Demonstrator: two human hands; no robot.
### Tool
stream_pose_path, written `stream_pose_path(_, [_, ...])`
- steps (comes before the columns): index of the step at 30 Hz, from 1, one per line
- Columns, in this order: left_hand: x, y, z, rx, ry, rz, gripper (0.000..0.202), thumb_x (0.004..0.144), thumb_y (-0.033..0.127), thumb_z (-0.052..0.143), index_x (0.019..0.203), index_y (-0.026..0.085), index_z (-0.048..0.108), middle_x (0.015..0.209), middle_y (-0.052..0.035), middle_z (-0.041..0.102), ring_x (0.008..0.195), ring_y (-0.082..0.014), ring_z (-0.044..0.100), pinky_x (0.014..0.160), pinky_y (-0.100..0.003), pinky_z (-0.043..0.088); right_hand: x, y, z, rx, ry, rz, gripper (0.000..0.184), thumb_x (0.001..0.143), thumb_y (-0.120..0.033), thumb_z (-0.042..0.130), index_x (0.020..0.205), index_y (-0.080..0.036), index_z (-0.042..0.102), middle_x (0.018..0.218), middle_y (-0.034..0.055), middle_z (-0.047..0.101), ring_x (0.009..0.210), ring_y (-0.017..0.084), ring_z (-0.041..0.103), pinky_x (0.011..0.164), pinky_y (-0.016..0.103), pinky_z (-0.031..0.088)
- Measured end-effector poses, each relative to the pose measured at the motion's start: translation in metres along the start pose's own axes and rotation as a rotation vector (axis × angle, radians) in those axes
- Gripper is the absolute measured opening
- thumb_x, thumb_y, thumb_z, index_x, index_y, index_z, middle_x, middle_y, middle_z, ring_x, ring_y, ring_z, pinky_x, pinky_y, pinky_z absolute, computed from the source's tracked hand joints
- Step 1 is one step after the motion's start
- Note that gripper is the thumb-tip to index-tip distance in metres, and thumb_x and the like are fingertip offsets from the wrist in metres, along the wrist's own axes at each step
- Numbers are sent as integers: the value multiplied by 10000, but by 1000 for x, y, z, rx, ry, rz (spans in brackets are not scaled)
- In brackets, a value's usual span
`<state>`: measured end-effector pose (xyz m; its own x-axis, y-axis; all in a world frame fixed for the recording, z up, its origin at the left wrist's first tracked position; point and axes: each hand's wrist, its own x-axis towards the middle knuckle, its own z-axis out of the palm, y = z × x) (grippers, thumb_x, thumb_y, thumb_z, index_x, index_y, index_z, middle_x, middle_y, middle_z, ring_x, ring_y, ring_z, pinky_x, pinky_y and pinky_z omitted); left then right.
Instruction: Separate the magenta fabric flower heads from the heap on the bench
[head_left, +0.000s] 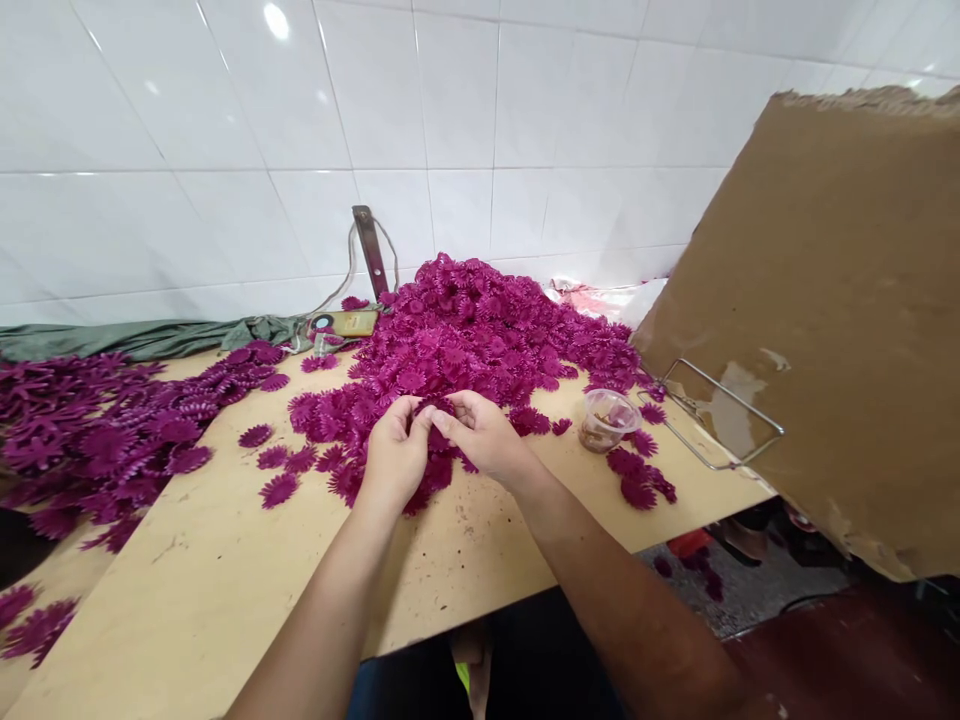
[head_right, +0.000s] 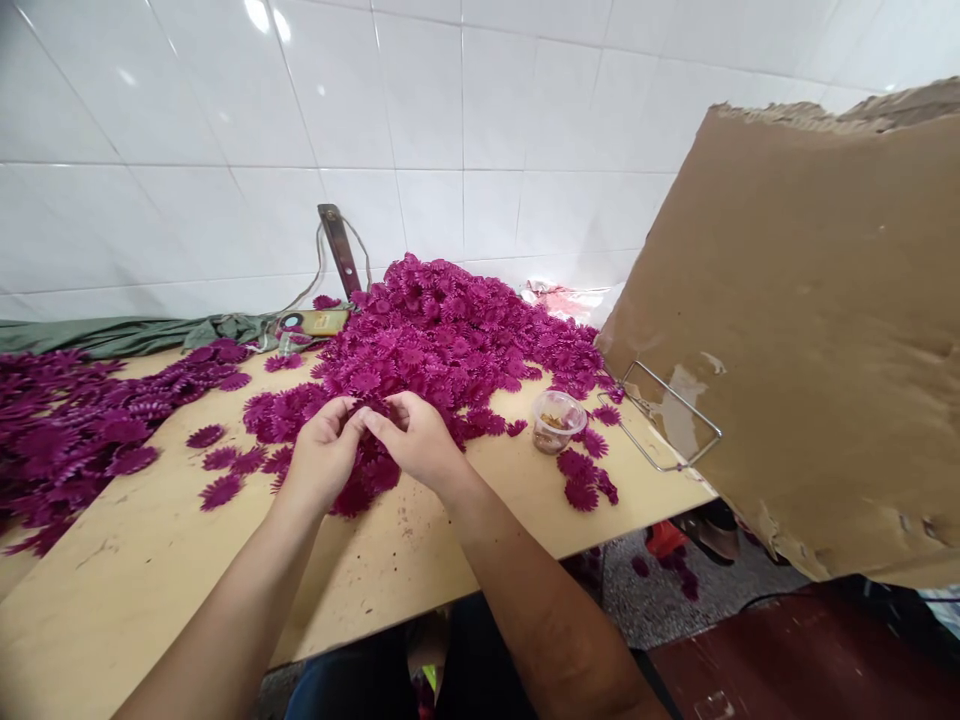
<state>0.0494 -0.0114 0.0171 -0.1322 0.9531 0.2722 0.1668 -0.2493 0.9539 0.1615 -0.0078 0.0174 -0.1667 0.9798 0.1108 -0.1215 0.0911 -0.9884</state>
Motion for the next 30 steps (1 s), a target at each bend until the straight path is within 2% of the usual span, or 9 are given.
stream_pose_path(3, [-1, 0, 0, 98, -28, -3, 147, 692, 282, 479, 576, 196, 456, 528, 60, 419, 530, -105, 394, 536, -230, 324, 2, 2, 2, 13, -42, -46, 95, 717, -188, 584, 804, -154, 564, 726, -11, 585, 661, 86, 549, 700, 261, 465])
stream_pose_path(6, [0, -3, -1, 144, -27, -14, 186, 717, 314, 447, 572, 198, 445, 538, 53, 408, 539, -111, 388, 546, -236, 325, 5, 1, 2, 31, -68, -12, 95, 690, -124, 587, 782, -148, 580, 691, -12, 605, 650, 90, 563, 693, 259, 470])
stream_pose_path(10, [1, -3, -6, 245, -106, 9, 236, 749, 381, 429, 592, 206, 432, 551, 49, 405, 543, -119, 403, 554, -241, 337, 7, 1, 1, -53, 23, 10, 76, 662, -90, 592, 715, -145, 585, 641, -13, 598, 607, 97, 553, 662, 268, 466])
stream_pose_path(15, [-6, 11, -13, 707, -85, 29, 359, 836, 435, 298, 607, 217, 469, 581, 3, 528, 595, -173, 501, 564, -271, 324, 4, 5, 4, -353, 80, -32, 73, 713, -171, 578, 778, -143, 599, 677, 13, 603, 644, 125, 546, 662, 285, 448])
stream_pose_path(18, [-9, 16, -13, 870, -33, 98, 347, 845, 431, 307, 675, 210, 513, 704, -33, 577, 675, -200, 542, 582, -288, 343, 4, 3, 7, -485, 86, -83, 69, 749, -183, 535, 779, -150, 588, 722, 27, 622, 672, 133, 550, 665, 283, 439])
stream_pose_path(22, [-12, 12, -9, 878, 23, 191, 336, 853, 402, 315, 825, 186, 571, 875, -77, 586, 805, -221, 564, 662, -308, 409, 4, -2, 10, -603, 132, -125, 69, 765, -191, 506, 761, -164, 570, 738, 29, 629, 667, 135, 554, 654, 276, 424])
stream_pose_path(26, [-14, 8, -8, 835, 53, 202, 352, 845, 400, 347, 953, 160, 581, 1012, -115, 573, 866, -239, 569, 726, -342, 436, 6, -1, 7, -609, 170, -117, 49, 757, -201, 515, 729, -178, 549, 723, 25, 617, 654, 135, 538, 634, 272, 403])
stream_pose_path(30, [-13, 7, -16, 742, 191, 202, 409, 804, 426, 438, 1104, 165, 534, 1077, -123, 554, 767, -214, 585, 742, -363, 447, 10, 3, -7, -585, 259, -77, 173, 782, -292, 488, 641, -193, 476, 583, -13, 507, 544, 111, 426, 547, 262, 334])
